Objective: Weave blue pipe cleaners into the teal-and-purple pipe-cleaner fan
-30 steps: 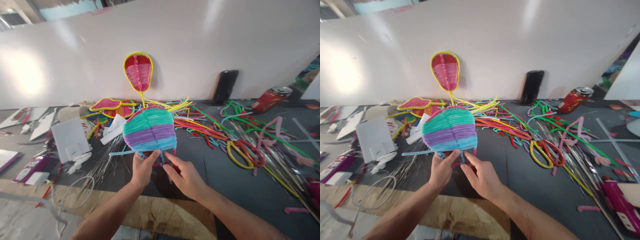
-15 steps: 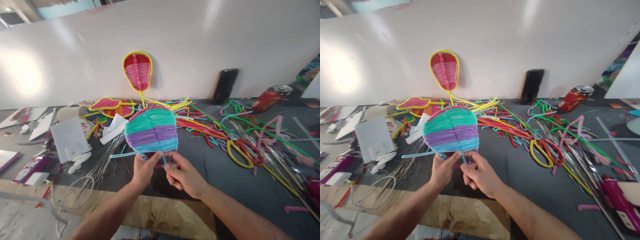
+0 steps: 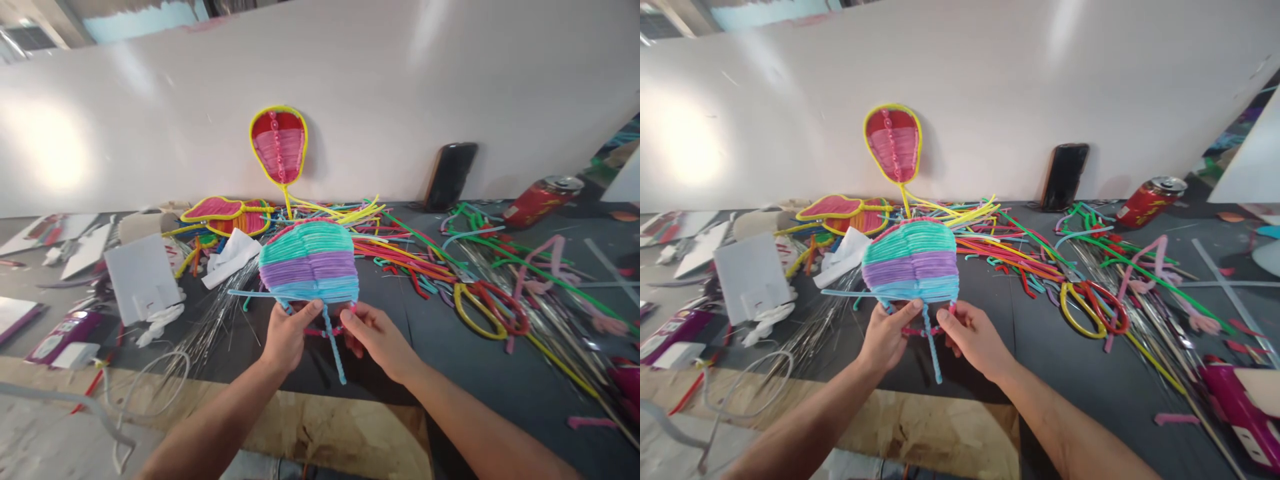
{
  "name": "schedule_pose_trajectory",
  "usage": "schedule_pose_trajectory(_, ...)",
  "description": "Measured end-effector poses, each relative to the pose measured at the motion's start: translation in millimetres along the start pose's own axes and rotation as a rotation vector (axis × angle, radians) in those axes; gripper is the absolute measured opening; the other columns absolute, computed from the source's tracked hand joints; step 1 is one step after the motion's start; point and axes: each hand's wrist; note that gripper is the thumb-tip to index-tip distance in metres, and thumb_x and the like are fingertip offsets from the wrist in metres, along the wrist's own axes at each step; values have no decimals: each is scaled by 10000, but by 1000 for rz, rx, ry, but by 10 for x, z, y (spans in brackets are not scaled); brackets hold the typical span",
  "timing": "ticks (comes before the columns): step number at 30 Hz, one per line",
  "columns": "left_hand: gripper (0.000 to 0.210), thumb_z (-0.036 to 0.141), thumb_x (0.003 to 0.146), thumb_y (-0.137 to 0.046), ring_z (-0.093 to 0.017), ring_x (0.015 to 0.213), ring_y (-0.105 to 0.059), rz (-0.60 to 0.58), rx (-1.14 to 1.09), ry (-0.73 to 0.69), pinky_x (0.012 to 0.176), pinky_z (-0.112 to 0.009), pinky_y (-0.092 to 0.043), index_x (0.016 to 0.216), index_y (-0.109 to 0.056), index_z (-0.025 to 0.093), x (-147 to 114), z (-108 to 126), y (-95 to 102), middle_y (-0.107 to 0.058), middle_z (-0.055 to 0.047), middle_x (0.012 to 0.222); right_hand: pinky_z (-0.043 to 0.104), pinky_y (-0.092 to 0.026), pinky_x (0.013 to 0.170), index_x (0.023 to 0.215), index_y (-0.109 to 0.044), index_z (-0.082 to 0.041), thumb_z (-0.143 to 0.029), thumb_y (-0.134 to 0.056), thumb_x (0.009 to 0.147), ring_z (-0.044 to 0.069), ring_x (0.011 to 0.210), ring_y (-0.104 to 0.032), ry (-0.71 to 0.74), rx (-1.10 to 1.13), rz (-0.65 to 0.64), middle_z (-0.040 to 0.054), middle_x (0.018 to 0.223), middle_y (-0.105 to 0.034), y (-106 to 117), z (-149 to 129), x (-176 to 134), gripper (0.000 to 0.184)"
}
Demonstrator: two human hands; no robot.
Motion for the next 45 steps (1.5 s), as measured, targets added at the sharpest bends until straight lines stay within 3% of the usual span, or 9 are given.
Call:
schedule_pose_trajectory(3,177,209,657,-772,-166,694,-648,-63,16,35,722,-303,-524,777,-664,138,-38,-19,-17,-707,-25,744,218,-342,449,710,-542,-177,-575,-559,800,83,456,-436,-15,-18,-92,-41,530,-494,-57,31,-15,408)
schedule_pose_trajectory(6,171,209,667,-767,-178,691,-652,-134,30,69,711,-319,-532,791,-675,135,-73,-45,-27,-706,-31,730,235,-369,496,650,-534,-178,-544,-564,812,95,499,-445,40,-1,-17,-37,545,-477,-114,63,-17,402)
schedule_pose_trajectory(10,145,235,688,-754,-145,599,-615,-160,11,101,615,-283,-524,745,-663,137,-101,-53,-25,-671,-18,667,274,-419,630,730,-613,-179,-514,-574,818,139,646,-519,115,46,19,-4,655,-579,-133,51,-8,349)
schedule_pose_trajectory(14,180,295,718,-730,-134,571,-586,-212,32,101,568,-270,-500,753,-650,138,-79,-7,-12,-651,-21,673,276,-423,612,754,-662,-164,-514,-560,829,158,662,-556,132,-9,27,25,675,-634,-91,21,-11,372)
schedule_pose_trajectory(18,207,335,763,-690,-141,743,-608,-134,-11,-38,724,-268,-488,871,-633,168,-12,70,11,-666,-26,837,307,-453,679,803,-697,-171,-505,-574,821,194,735,-608,164,-66,93,50,751,-684,-43,31,-5,356)
schedule_pose_trajectory(22,211,358,802,-647,-97,641,-561,-48,-69,-39,636,-221,-464,915,-581,193,34,118,37,-614,17,754,340,-462,750,781,-710,-180,-486,-583,820,220,778,-626,185,-118,166,53,752,-701,-28,23,-1,334)
schedule_pose_trajectory(27,245,325,750,-702,-107,632,-578,7,-77,-7,628,-237,-483,866,-532,192,40,131,59,-583,32,697,349,-471,756,813,-718,-186,-491,-586,816,231,792,-635,171,-128,212,56,758,-711,-28,-11,-12,332)
schedule_pose_trajectory(37,234,249,714,-741,-112,662,-597,-39,-170,48,627,-231,-490,789,-537,164,73,137,99,-577,26,679,291,-478,641,842,-707,-161,-504,-684,736,192,708,-654,25,243,199,52,710,-696,-37,147,35,360)
schedule_pose_trajectory(45,217,226,714,-743,-106,647,-597,-54,-193,84,620,-221,-493,775,-545,159,73,160,102,-597,19,663,246,-454,594,828,-716,-168,-484,-710,721,152,657,-638,15,324,190,36,666,-680,-44,129,40,333)
Point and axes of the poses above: each hand's wrist, its own x-axis towards the middle knuckle, its own y-axis out of the back of the hand, z = x × y
